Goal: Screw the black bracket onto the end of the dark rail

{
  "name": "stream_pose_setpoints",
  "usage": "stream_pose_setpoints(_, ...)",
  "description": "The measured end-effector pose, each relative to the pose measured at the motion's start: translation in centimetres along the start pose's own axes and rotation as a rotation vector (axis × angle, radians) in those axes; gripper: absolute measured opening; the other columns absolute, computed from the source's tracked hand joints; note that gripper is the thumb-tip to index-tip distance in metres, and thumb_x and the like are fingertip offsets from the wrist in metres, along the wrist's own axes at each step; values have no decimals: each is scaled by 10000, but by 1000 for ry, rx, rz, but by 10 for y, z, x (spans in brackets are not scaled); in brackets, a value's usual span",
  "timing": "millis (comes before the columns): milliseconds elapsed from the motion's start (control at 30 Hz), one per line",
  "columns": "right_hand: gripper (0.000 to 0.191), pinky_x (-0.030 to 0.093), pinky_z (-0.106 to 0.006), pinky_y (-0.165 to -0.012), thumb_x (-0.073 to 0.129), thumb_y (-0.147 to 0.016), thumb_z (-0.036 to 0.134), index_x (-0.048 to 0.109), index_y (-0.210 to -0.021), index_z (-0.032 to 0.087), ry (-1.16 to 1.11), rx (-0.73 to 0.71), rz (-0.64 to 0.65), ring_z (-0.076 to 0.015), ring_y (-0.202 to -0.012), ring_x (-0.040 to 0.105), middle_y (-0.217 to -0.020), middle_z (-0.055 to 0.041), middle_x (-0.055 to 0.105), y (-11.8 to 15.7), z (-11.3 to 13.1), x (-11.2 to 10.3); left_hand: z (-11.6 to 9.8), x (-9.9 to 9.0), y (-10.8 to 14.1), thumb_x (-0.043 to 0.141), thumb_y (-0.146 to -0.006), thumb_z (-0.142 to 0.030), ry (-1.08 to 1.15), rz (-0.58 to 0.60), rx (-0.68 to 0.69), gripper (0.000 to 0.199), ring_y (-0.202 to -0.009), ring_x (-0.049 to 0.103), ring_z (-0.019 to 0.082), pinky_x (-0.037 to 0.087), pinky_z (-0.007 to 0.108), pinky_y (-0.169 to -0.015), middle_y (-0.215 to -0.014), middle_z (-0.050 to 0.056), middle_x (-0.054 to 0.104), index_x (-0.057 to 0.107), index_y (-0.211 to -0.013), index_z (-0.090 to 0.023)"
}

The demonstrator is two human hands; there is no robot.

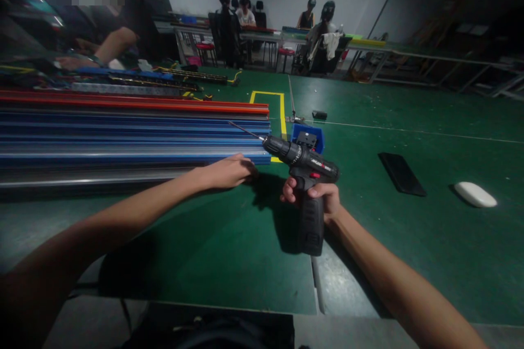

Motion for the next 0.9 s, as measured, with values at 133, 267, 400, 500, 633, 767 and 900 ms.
stream_pose_setpoints(133, 371, 519, -380, -889, 704, -609, 260, 691, -958, 134, 7, 3, 8, -188, -769, 586, -839, -61, 649, 0, -1, 3, 0, 4, 0, 556, -947, -52, -36, 17, -23, 212, -924, 712, 243, 523, 383, -868, -967, 150, 767, 752, -894, -114)
stream_pose_setpoints(267, 368, 516, -381, -896, 708, -606, 258, 674, -952, 136, 4, 30, 8, -189, -773, 590, -833, -61, 652, -1, -5, 2, 1, 3, 3, 554, -942, -53, -18, 12, -48, 218, -874, 712, 216, 542, 346, -814, -989, 134, 763, 759, -950, -126)
stream_pose_setpoints(400, 374, 515, -390, -892, 706, -604, 257, 663, -957, 140, -14, 55, 0, -192, -769, 583, -836, -62, 648, -2, -10, 0, 7, -1, 6, 558, -935, -66, 9, -1, -59, 237, -953, 711, 216, 542, 345, -869, -1035, 107, 766, 764, -1013, -156)
stream_pose_setpoints(500, 367, 515, -393, -877, 709, -608, 257, 667, -953, 140, -8, 55, -10, -195, -759, 580, -824, -63, 644, -3, -11, -2, 14, -4, 8, 546, -910, -40, 22, -13, -76, 273, -1043, 699, 234, 524, 370, -950, -1081, 109, 762, 767, -1012, -163)
stream_pose_setpoints(633, 372, 517, -375, -856, 705, -608, 246, 684, -958, 120, -20, 58, -19, -189, -756, 584, -826, -69, 652, -3, -12, -3, 19, -3, 8, 537, -871, -9, 46, -13, -93, 307, -1012, 707, 225, 524, 365, -947, -1037, 96, 775, 773, -975, -173)
stream_pose_setpoints(767, 382, 515, -361, -896, 705, -626, 237, 694, -985, 107, -53, 87, -12, -185, -790, 602, -844, -70, 660, -3, -17, -3, 21, -1, 9, 543, -851, -10, 68, -13, -112, 326, -921, 714, 211, 532, 359, -892, -935, 70, 787, 780, -970, -200)
stream_pose_setpoints(900, 383, 513, -373, -935, 701, -624, 235, 690, -989, 117, -55, 106, -8, -187, -792, 603, -853, -68, 661, -3, -20, -6, 21, -2, 10, 535, -853, -16, 90, -20, -127, 322, -912, 710, 212, 532, 358, -873, -930, 77, 784, 778, -967, -194)
Point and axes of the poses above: each hand's wrist, its own y-axis away from the middle knuckle, its own x-axis out of the palm, z = x × y, the point moved 10 cm from there along -y, towards the middle knuckle
